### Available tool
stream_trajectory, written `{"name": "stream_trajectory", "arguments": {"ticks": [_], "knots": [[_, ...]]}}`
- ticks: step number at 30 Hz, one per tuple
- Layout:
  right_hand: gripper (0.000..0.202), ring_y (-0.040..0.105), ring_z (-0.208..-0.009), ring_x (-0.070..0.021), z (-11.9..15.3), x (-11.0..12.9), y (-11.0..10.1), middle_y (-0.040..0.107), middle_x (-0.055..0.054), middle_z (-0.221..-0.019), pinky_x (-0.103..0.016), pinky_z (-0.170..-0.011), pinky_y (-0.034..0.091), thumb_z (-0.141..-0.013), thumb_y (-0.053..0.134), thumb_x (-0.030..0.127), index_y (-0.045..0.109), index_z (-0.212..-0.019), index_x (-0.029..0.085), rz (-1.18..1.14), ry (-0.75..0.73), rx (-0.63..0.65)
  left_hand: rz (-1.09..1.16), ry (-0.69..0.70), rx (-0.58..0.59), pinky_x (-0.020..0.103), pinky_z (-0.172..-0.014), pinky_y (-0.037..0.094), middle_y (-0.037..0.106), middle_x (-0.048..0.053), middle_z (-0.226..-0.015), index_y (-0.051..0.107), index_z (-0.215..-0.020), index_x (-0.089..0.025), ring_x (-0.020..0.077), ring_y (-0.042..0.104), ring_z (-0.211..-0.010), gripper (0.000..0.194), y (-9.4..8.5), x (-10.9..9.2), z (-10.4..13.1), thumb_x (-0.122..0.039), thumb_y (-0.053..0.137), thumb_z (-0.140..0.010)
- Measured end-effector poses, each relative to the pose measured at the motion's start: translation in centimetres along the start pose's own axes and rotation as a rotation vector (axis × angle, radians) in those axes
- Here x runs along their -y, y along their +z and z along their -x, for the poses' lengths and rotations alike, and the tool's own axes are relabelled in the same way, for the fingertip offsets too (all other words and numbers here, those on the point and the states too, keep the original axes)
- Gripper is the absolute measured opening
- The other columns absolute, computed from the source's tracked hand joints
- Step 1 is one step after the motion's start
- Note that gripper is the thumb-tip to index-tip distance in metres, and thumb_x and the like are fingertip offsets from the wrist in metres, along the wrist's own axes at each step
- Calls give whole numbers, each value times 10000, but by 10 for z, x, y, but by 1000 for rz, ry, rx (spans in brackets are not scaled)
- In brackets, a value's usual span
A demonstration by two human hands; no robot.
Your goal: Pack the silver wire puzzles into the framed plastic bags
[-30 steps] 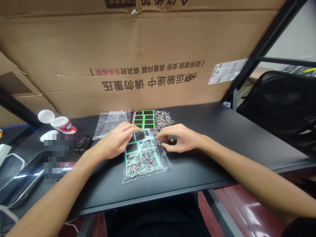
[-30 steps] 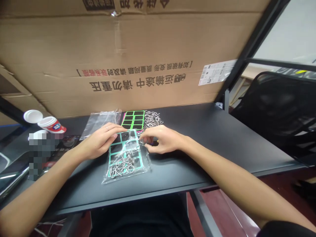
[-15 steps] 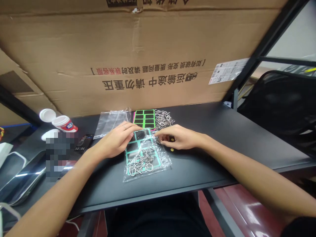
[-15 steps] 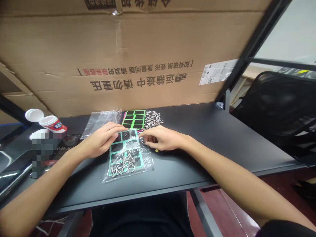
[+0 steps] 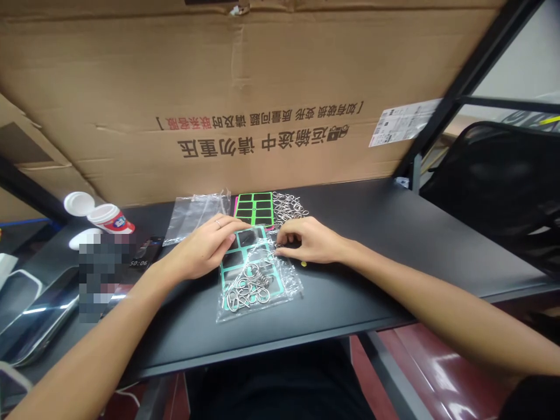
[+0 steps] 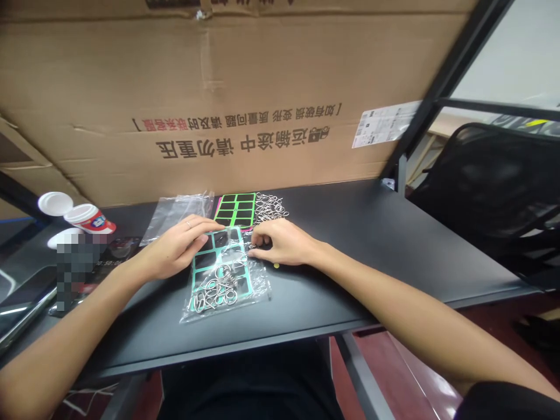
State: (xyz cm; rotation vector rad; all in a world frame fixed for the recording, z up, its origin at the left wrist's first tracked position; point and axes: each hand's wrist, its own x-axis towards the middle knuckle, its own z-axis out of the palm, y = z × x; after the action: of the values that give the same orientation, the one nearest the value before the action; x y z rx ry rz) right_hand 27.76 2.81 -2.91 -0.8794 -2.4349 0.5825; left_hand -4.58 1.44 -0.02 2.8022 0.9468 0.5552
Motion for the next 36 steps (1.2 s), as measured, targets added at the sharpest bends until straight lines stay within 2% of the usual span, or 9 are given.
{"name": "stream_trajectory", "arguments": {"ticks": [4,9,16,21,29,36], "knots": [[74,674,-804,-172,0,2,4,784,-28,-897,-297,-759,497,-899,777,212,783,-969,189,32,10,-33,-1,0,4,505,-1182,520,662,96,-1456,569,-1514,-247,267,586,-1375,408,0,1,0,-179,396,-1151],[202,691,-831,-178,2,2,1,802,-31,-949,-309,-793,528,-854,713,103,804,-1011,190,47,-19,-23,-8,5,-5,489,-1180,521,668,86,-1453,569,-1519,-257,262,592,-1373,414,0,2,0,-178,412,-1145],[116,761,-898,-204,2,3,-6,842,-52,-1057,-318,-797,591,-920,742,174,847,-947,214,-103,-4,5,-6,-4,9,489,-1183,520,666,90,-1456,573,-1519,-253,263,594,-1373,410,0,1,0,-188,413,-1148],[112,767,-888,-200,1,3,-9,841,-53,-1056,-318,-788,595,-945,741,218,847,-976,204,-181,75,42,-14,11,0,484,-1179,522,670,93,-1450,574,-1517,-244,263,601,-1366,407,0,1,0,-186,413,-1148],[165,698,-854,-201,1,3,-1,792,-76,-992,-342,-800,538,-1027,611,202,771,-991,182,47,-139,12,-16,7,-6,486,-1168,535,676,95,-1442,582,-1514,-251,267,613,-1360,411,0,2,0,-184,421,-1142],[141,683,-808,-179,-1,6,-2,789,-55,-948,-319,-780,534,-1019,641,226,746,-934,185,-98,-27,-28,-15,-1,0,484,-1166,531,671,96,-1443,584,-1511,-253,269,612,-1360,402,1,2,0,-203,425,-1145]]}}
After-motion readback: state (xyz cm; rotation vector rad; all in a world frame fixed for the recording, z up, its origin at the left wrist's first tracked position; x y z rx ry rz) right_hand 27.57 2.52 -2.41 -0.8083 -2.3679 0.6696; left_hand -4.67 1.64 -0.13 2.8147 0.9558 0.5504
